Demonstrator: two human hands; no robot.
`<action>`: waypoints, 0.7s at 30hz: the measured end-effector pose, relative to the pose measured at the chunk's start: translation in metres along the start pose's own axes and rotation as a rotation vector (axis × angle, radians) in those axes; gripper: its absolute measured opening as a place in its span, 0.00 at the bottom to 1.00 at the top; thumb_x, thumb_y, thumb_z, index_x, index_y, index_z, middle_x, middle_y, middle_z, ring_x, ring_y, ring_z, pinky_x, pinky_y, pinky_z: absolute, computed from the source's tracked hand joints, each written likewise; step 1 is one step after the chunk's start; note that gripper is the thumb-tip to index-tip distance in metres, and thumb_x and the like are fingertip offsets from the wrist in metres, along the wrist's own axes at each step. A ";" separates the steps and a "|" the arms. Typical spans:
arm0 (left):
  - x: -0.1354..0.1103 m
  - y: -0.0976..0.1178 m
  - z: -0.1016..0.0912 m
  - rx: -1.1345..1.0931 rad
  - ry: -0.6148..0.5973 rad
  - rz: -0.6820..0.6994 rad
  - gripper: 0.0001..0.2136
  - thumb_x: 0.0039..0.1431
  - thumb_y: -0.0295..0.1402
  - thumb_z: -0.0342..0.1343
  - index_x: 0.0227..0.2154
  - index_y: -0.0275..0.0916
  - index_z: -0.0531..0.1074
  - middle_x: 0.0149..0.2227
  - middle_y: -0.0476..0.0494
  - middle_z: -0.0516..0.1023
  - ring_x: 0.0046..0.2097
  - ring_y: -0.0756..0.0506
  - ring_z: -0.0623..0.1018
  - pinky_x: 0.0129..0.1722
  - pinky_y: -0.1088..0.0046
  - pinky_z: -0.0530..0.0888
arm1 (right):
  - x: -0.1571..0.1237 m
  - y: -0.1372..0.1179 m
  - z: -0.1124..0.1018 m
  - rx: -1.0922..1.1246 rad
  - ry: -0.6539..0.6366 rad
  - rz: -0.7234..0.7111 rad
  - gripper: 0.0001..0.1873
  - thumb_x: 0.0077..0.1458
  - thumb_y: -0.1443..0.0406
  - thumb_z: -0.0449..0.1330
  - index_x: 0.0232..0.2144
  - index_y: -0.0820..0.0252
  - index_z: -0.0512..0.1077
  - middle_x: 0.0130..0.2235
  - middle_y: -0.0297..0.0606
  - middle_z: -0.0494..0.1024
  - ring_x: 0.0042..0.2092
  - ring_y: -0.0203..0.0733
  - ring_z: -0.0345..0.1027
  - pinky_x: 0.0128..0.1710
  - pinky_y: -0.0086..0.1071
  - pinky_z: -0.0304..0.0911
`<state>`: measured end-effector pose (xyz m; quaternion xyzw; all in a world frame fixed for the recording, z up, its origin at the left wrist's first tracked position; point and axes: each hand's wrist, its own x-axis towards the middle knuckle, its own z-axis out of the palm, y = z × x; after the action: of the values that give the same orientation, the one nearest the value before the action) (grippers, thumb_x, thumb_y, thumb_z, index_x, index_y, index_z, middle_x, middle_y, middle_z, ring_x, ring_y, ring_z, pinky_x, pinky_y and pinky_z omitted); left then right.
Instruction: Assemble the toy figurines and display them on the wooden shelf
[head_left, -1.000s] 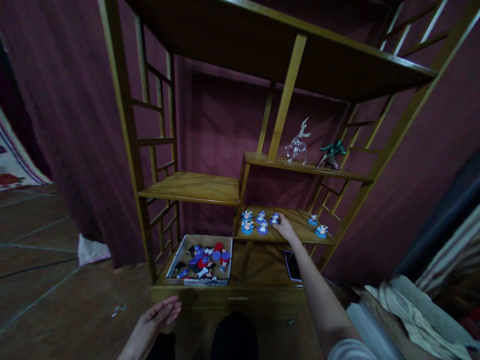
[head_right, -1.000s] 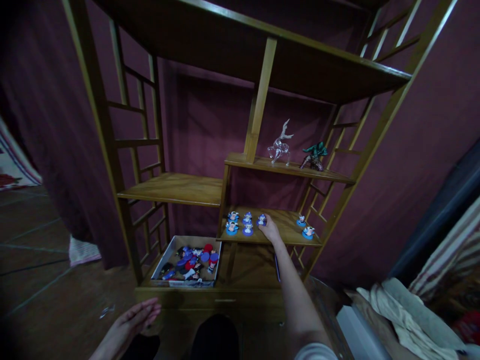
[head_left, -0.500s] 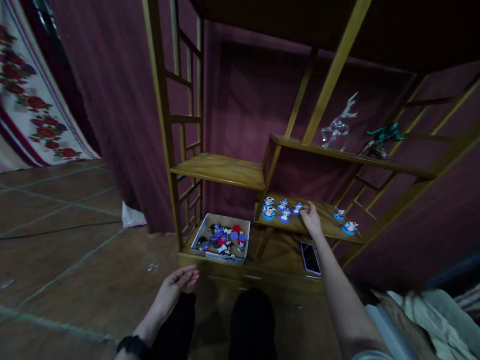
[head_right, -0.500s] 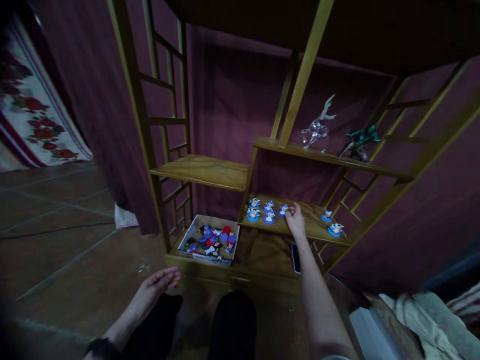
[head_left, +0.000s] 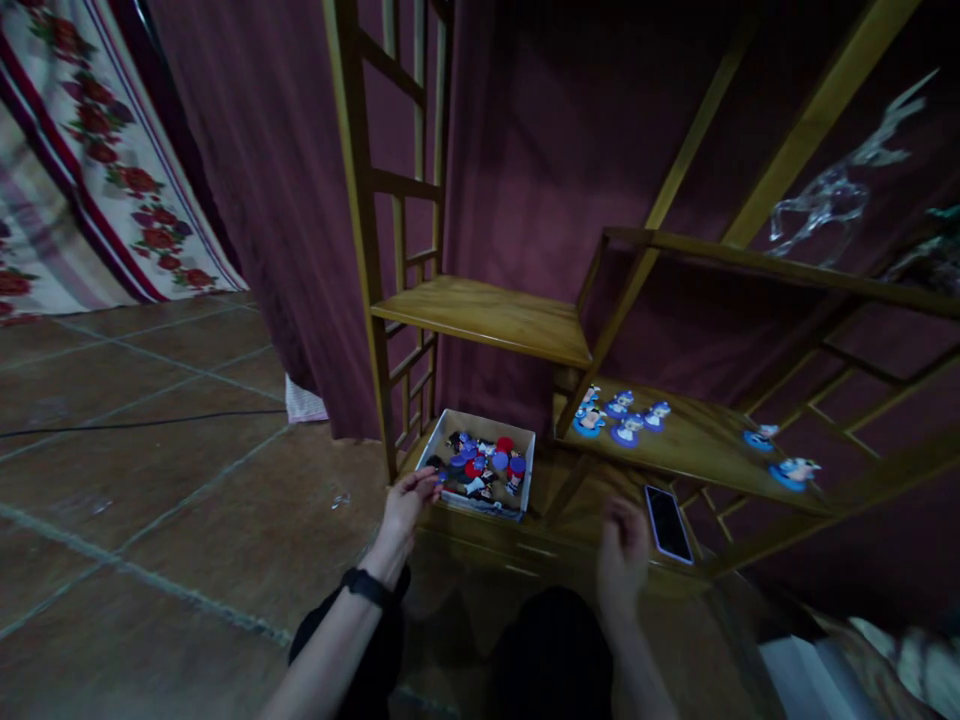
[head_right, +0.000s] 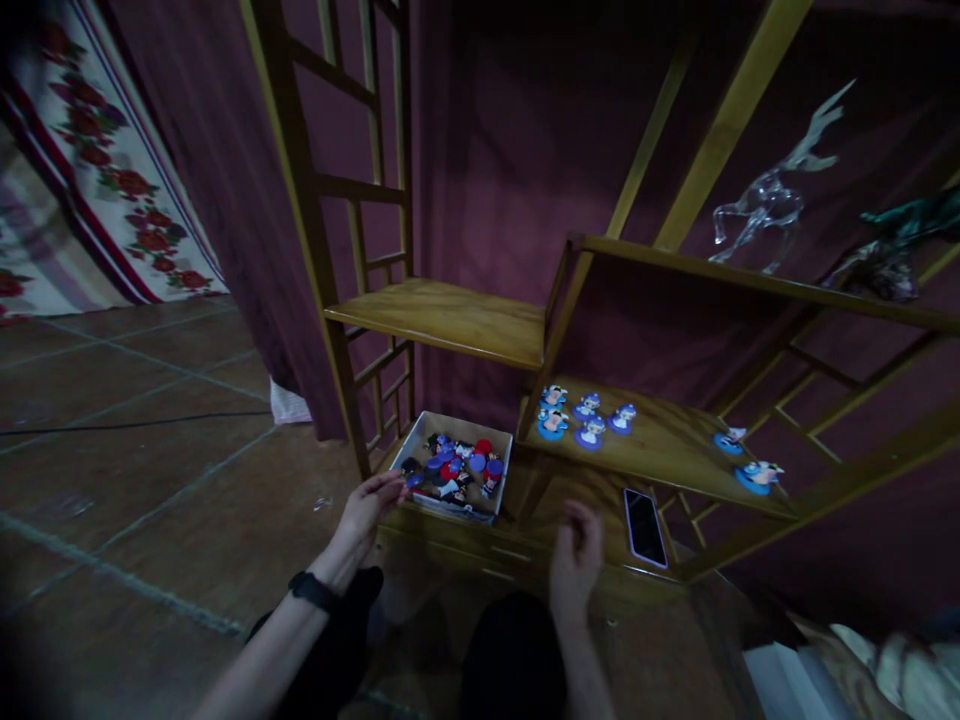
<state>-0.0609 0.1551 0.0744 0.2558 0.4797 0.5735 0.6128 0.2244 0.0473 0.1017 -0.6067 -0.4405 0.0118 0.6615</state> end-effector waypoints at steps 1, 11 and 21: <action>0.010 -0.001 0.010 -0.016 -0.004 0.007 0.11 0.44 0.21 0.59 0.34 0.32 0.72 0.28 0.41 0.76 0.27 0.50 0.76 0.28 0.76 0.72 | -0.020 0.000 0.013 -0.007 -0.129 0.008 0.11 0.52 0.65 0.49 0.38 0.54 0.67 0.39 0.39 0.69 0.42 0.42 0.65 0.44 0.39 0.62; 0.082 -0.020 0.027 -0.143 0.050 -0.205 0.11 0.49 0.16 0.49 0.35 0.31 0.69 0.29 0.42 0.74 0.27 0.53 0.75 0.27 0.80 0.71 | -0.006 0.042 0.152 -0.102 -0.716 0.004 0.15 0.48 0.72 0.49 0.36 0.52 0.70 0.43 0.36 0.69 0.46 0.41 0.64 0.47 0.35 0.61; 0.105 0.000 0.023 -0.258 -0.024 -0.266 0.09 0.52 0.17 0.49 0.35 0.32 0.69 0.29 0.42 0.76 0.26 0.53 0.76 0.23 0.82 0.73 | -0.019 0.107 0.239 -0.249 -0.918 0.002 0.23 0.45 0.75 0.52 0.43 0.55 0.69 0.47 0.37 0.69 0.50 0.40 0.62 0.52 0.35 0.56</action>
<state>-0.0537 0.2604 0.0529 0.1160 0.4244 0.5411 0.7167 0.1254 0.2546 -0.0257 -0.6139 -0.6847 0.2267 0.3208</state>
